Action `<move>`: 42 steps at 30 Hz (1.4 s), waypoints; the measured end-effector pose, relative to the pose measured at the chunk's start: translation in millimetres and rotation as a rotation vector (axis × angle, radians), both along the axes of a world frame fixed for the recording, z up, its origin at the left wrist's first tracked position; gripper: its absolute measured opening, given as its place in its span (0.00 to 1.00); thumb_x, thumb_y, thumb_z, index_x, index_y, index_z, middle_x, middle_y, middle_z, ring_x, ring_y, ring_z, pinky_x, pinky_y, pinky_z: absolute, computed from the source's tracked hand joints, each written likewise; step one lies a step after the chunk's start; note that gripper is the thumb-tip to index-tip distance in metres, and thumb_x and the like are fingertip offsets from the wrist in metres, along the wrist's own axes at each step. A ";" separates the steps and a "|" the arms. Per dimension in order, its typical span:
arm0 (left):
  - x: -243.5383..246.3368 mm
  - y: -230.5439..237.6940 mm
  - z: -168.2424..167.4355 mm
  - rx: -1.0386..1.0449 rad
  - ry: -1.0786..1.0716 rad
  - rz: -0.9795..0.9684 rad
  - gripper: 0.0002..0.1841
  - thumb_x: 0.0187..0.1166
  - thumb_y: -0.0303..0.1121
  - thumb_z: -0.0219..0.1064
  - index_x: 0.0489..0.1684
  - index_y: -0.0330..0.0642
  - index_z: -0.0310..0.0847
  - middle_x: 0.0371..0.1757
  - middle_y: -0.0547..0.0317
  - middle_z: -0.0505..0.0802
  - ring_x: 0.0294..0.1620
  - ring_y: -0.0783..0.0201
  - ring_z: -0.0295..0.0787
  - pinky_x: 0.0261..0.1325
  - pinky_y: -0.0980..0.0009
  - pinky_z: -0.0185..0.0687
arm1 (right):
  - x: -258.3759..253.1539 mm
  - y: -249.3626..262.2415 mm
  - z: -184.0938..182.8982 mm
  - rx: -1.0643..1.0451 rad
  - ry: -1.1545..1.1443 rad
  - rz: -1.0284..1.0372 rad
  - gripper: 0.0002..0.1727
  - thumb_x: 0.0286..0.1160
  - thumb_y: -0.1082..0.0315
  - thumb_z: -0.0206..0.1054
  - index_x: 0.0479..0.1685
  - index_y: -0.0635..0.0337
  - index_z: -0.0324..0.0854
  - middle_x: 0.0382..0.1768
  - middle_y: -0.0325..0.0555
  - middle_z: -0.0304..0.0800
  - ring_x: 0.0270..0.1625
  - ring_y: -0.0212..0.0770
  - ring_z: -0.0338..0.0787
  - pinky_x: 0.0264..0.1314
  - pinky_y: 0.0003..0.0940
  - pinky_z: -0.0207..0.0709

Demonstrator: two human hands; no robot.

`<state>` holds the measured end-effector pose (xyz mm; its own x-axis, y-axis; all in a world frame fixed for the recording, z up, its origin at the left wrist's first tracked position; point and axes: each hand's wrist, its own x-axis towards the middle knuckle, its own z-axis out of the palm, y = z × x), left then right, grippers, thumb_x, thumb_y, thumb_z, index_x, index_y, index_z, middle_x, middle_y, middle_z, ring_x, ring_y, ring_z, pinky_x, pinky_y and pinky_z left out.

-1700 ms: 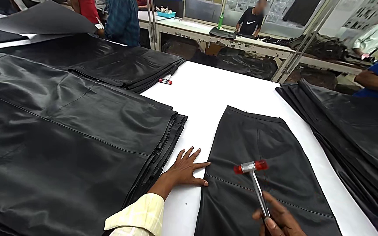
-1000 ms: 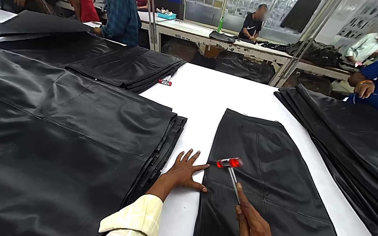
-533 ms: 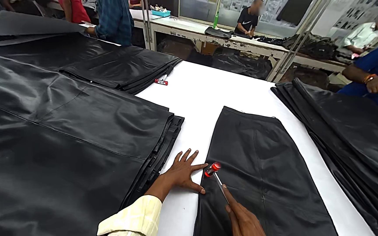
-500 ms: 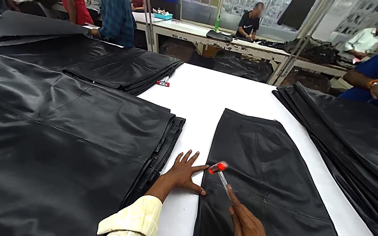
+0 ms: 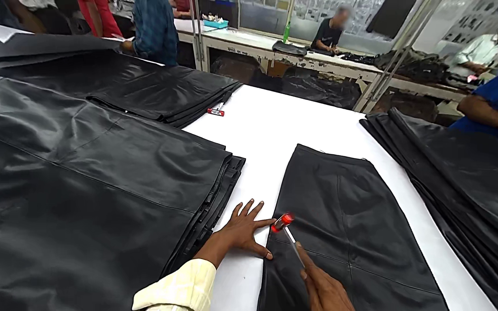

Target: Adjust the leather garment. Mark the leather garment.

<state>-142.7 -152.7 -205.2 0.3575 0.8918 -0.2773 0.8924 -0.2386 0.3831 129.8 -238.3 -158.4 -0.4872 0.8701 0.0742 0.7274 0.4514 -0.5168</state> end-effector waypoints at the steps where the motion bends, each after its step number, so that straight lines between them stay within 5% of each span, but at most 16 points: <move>1: -0.1 -0.9 -0.7 -0.001 -0.010 0.007 0.54 0.53 0.84 0.64 0.91 0.86 0.54 0.99 0.56 0.40 0.97 0.43 0.21 0.88 0.31 0.14 | -1.5 -0.9 1.9 0.078 0.056 -0.014 0.29 0.90 0.65 0.49 0.90 0.59 0.64 0.35 0.51 0.90 0.28 0.47 0.87 0.32 0.47 0.83; 3: 1.4 -4.1 -2.4 0.003 -0.007 0.009 0.54 0.53 0.84 0.65 0.91 0.86 0.54 0.99 0.56 0.40 0.98 0.44 0.21 0.89 0.31 0.16 | -4.8 -6.0 -6.9 0.139 0.059 -0.038 0.29 0.89 0.65 0.49 0.89 0.58 0.66 0.33 0.49 0.88 0.26 0.45 0.86 0.29 0.44 0.83; 6: 3.0 -2.5 -3.4 0.000 0.020 0.002 0.55 0.52 0.86 0.63 0.91 0.87 0.52 0.99 0.58 0.39 0.97 0.44 0.21 0.89 0.31 0.15 | -2.1 -0.8 -19.8 -0.017 -0.067 -0.026 0.30 0.90 0.62 0.48 0.92 0.47 0.61 0.36 0.52 0.91 0.32 0.52 0.90 0.37 0.52 0.85; 10: 1.9 -2.2 -0.6 -0.014 0.022 0.009 0.57 0.52 0.85 0.64 0.92 0.82 0.52 0.99 0.57 0.39 0.97 0.44 0.20 0.88 0.31 0.16 | -7.4 -1.1 -13.4 0.139 0.038 -0.037 0.29 0.90 0.63 0.48 0.89 0.56 0.66 0.33 0.48 0.88 0.26 0.44 0.86 0.28 0.43 0.82; 13: 4.4 -2.7 -2.5 -0.010 0.039 0.006 0.57 0.50 0.86 0.64 0.91 0.85 0.53 0.99 0.58 0.39 0.97 0.43 0.21 0.89 0.31 0.16 | -7.2 2.0 -21.0 -0.010 -0.121 -0.035 0.30 0.90 0.60 0.45 0.93 0.41 0.61 0.36 0.50 0.91 0.33 0.51 0.90 0.37 0.51 0.84; 17: 2.7 -1.6 0.7 -0.031 0.017 0.013 0.59 0.50 0.85 0.67 0.93 0.82 0.50 0.99 0.56 0.38 0.97 0.43 0.19 0.88 0.30 0.14 | -9.6 -4.8 -10.4 0.134 0.034 -0.047 0.29 0.89 0.64 0.48 0.89 0.56 0.67 0.33 0.49 0.89 0.26 0.45 0.86 0.28 0.44 0.82; 21: 5.2 -3.8 0.8 -0.042 0.043 0.002 0.61 0.46 0.86 0.67 0.93 0.86 0.46 0.99 0.57 0.37 0.97 0.43 0.19 0.88 0.31 0.14 | -2.2 -8.0 -23.2 0.011 -0.067 -0.046 0.30 0.90 0.62 0.48 0.92 0.46 0.63 0.35 0.51 0.91 0.31 0.51 0.90 0.34 0.51 0.84; 24: 2.1 -0.5 2.1 -0.042 0.035 0.002 0.63 0.44 0.86 0.68 0.93 0.87 0.45 0.99 0.55 0.36 0.97 0.42 0.17 0.87 0.29 0.13 | -0.6 -15.0 -8.0 0.128 0.077 -0.051 0.28 0.89 0.67 0.50 0.88 0.61 0.67 0.34 0.52 0.88 0.26 0.47 0.86 0.29 0.45 0.83; 28: 5.4 -4.0 3.2 -0.042 0.062 -0.006 0.64 0.42 0.86 0.69 0.94 0.85 0.45 0.99 0.56 0.35 0.97 0.41 0.19 0.87 0.28 0.16 | 0.7 -27.5 -17.6 -0.021 -0.152 -0.019 0.30 0.89 0.63 0.48 0.92 0.41 0.62 0.36 0.52 0.88 0.29 0.51 0.89 0.30 0.50 0.83; 32: 2.5 -1.5 4.5 -0.048 0.050 -0.001 0.64 0.42 0.85 0.70 0.94 0.86 0.44 0.99 0.55 0.36 0.97 0.41 0.19 0.87 0.29 0.15 | -3.7 -33.1 -6.1 0.115 0.034 -0.050 0.27 0.88 0.68 0.52 0.86 0.59 0.70 0.33 0.55 0.87 0.25 0.50 0.86 0.24 0.46 0.81; 36: 4.0 -2.1 5.2 -0.061 0.068 -0.013 0.66 0.41 0.85 0.71 0.94 0.86 0.42 0.98 0.56 0.34 0.97 0.41 0.17 0.87 0.29 0.15 | -3.0 -36.2 -15.2 -0.037 -0.172 -0.021 0.31 0.89 0.63 0.49 0.92 0.39 0.62 0.36 0.54 0.88 0.28 0.52 0.88 0.29 0.50 0.82; 40: 2.8 -0.5 6.6 -0.065 0.062 -0.007 0.66 0.41 0.84 0.72 0.94 0.85 0.43 0.98 0.55 0.35 0.97 0.40 0.18 0.87 0.28 0.15 | -7.4 -41.3 -6.7 0.113 0.008 -0.064 0.27 0.87 0.68 0.52 0.86 0.55 0.71 0.32 0.54 0.86 0.23 0.49 0.85 0.22 0.46 0.79; 42: 2.8 -1.5 5.5 -0.057 0.056 0.000 0.66 0.41 0.84 0.73 0.94 0.84 0.44 0.99 0.55 0.35 0.97 0.40 0.19 0.87 0.28 0.15 | -6.3 -40.4 -11.3 0.039 -0.124 -0.060 0.30 0.87 0.67 0.51 0.90 0.44 0.67 0.35 0.54 0.88 0.26 0.52 0.87 0.25 0.49 0.81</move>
